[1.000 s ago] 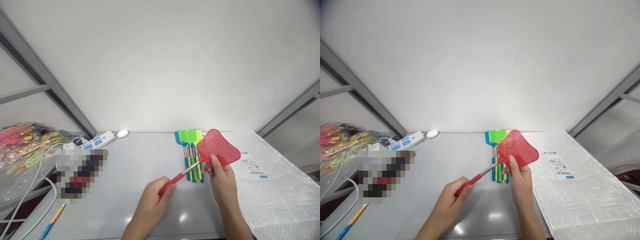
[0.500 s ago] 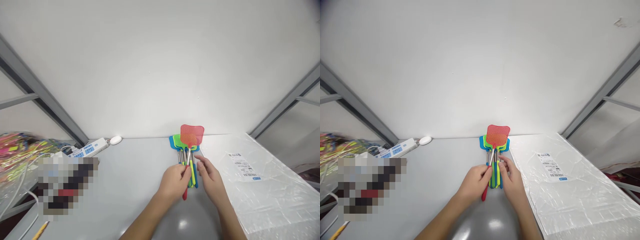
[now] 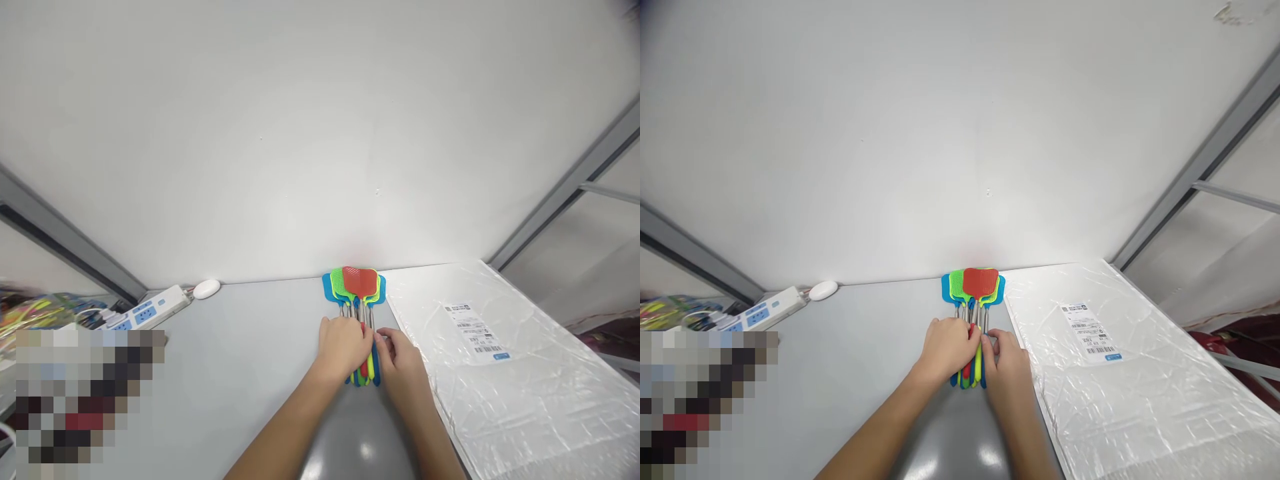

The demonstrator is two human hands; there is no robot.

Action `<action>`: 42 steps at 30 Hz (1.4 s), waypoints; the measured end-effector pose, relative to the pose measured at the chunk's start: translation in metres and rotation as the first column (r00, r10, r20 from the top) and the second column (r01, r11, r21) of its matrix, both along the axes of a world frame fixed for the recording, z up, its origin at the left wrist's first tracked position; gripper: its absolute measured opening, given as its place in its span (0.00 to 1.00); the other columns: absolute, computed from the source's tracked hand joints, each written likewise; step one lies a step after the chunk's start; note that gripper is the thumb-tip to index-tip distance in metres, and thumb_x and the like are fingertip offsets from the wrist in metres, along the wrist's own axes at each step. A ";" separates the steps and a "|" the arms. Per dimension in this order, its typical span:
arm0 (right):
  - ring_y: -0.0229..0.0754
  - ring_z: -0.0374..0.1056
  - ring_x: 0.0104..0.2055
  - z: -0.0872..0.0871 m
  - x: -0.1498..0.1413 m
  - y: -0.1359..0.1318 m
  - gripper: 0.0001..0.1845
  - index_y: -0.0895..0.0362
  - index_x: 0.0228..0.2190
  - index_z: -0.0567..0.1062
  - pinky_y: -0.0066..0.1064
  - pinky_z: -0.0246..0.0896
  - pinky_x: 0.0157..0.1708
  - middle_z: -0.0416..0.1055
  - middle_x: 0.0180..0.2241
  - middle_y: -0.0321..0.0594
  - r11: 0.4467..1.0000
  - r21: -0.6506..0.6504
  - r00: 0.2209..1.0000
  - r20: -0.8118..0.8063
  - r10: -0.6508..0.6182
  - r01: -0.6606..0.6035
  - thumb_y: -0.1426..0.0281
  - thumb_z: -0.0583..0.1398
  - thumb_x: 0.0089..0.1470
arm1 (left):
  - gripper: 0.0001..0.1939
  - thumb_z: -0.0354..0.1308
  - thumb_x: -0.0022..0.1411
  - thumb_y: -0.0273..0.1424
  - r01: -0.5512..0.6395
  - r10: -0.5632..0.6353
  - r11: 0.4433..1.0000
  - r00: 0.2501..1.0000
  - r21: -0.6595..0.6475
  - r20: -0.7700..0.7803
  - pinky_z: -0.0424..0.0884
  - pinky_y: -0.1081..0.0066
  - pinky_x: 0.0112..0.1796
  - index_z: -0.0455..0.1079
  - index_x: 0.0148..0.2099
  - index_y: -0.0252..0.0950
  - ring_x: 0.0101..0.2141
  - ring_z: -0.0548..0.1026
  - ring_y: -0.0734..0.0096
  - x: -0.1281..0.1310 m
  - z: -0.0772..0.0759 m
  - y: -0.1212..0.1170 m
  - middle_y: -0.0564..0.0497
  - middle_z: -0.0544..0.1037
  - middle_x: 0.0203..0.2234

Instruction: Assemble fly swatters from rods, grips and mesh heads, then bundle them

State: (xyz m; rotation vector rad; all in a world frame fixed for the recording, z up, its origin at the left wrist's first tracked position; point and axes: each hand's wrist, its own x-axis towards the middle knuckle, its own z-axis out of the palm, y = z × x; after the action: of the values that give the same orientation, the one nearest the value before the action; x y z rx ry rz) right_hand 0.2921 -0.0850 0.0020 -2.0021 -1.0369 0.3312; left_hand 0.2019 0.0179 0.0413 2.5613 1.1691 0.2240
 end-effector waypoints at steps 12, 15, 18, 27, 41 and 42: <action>0.49 0.69 0.40 -0.010 -0.004 0.007 0.20 0.55 0.46 0.72 0.37 0.54 0.39 0.72 0.38 0.44 0.983 -0.183 0.984 0.166 0.066 -0.035 0.57 0.49 0.64 | 0.17 0.42 0.69 0.42 -0.162 0.176 0.984 0.941 -0.071 0.290 0.62 0.60 0.50 0.61 0.53 0.39 0.52 0.66 0.59 -0.010 -0.026 -0.001 0.44 0.69 0.51; 0.48 0.68 0.40 -0.009 -0.007 0.009 0.19 0.54 0.47 0.71 0.37 0.54 0.39 0.71 0.38 0.43 0.984 -0.173 0.986 0.149 0.072 -0.046 0.58 0.48 0.64 | 0.22 0.42 0.69 0.42 -0.150 0.177 0.983 0.927 -0.106 0.332 0.54 0.56 0.57 0.53 0.62 0.40 0.59 0.60 0.58 -0.008 -0.035 -0.005 0.42 0.64 0.58; 0.47 0.68 0.41 -0.010 -0.008 0.010 0.20 0.57 0.50 0.68 0.36 0.56 0.39 0.70 0.40 0.45 0.986 -0.160 0.990 0.123 0.061 -0.041 0.59 0.47 0.65 | 0.27 0.42 0.69 0.43 -0.141 0.185 0.979 0.921 -0.149 0.344 0.51 0.54 0.58 0.47 0.65 0.40 0.61 0.57 0.56 -0.005 -0.037 -0.005 0.41 0.61 0.61; 0.44 0.68 0.33 -0.006 -0.016 0.016 0.20 0.58 0.38 0.72 0.32 0.59 0.34 0.68 0.32 0.44 0.972 -0.201 0.987 0.075 0.141 -0.124 0.68 0.42 0.65 | 0.33 0.48 0.64 0.43 -0.099 0.106 0.990 0.992 -0.098 0.069 0.57 0.48 0.54 0.50 0.67 0.35 0.59 0.59 0.43 0.005 -0.024 0.006 0.32 0.56 0.63; 0.48 0.70 0.42 0.019 -0.136 0.039 0.18 0.57 0.47 0.73 0.35 0.60 0.41 0.72 0.44 0.47 0.768 -0.270 0.792 0.031 0.610 -0.581 0.73 0.48 0.60 | 0.31 0.43 0.63 0.26 0.038 -0.044 0.997 0.995 -0.069 -0.090 0.63 0.56 0.51 0.52 0.68 0.38 0.58 0.63 0.51 -0.131 -0.009 0.042 0.40 0.61 0.63; 0.48 0.70 0.42 0.020 -0.144 0.044 0.18 0.57 0.48 0.73 0.36 0.60 0.42 0.72 0.45 0.47 0.741 -0.275 0.765 0.031 0.643 -0.612 0.73 0.49 0.60 | 0.31 0.43 0.63 0.26 0.041 -0.047 0.997 0.995 -0.059 -0.090 0.62 0.57 0.52 0.52 0.68 0.40 0.59 0.62 0.53 -0.144 -0.009 0.046 0.41 0.61 0.63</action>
State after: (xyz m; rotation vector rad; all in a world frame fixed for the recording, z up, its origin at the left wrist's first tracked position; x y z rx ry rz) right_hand 0.1484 -0.0412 0.0221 -1.8376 -1.8348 0.7366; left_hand 0.0580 0.0638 0.0326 2.5687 1.1327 0.0630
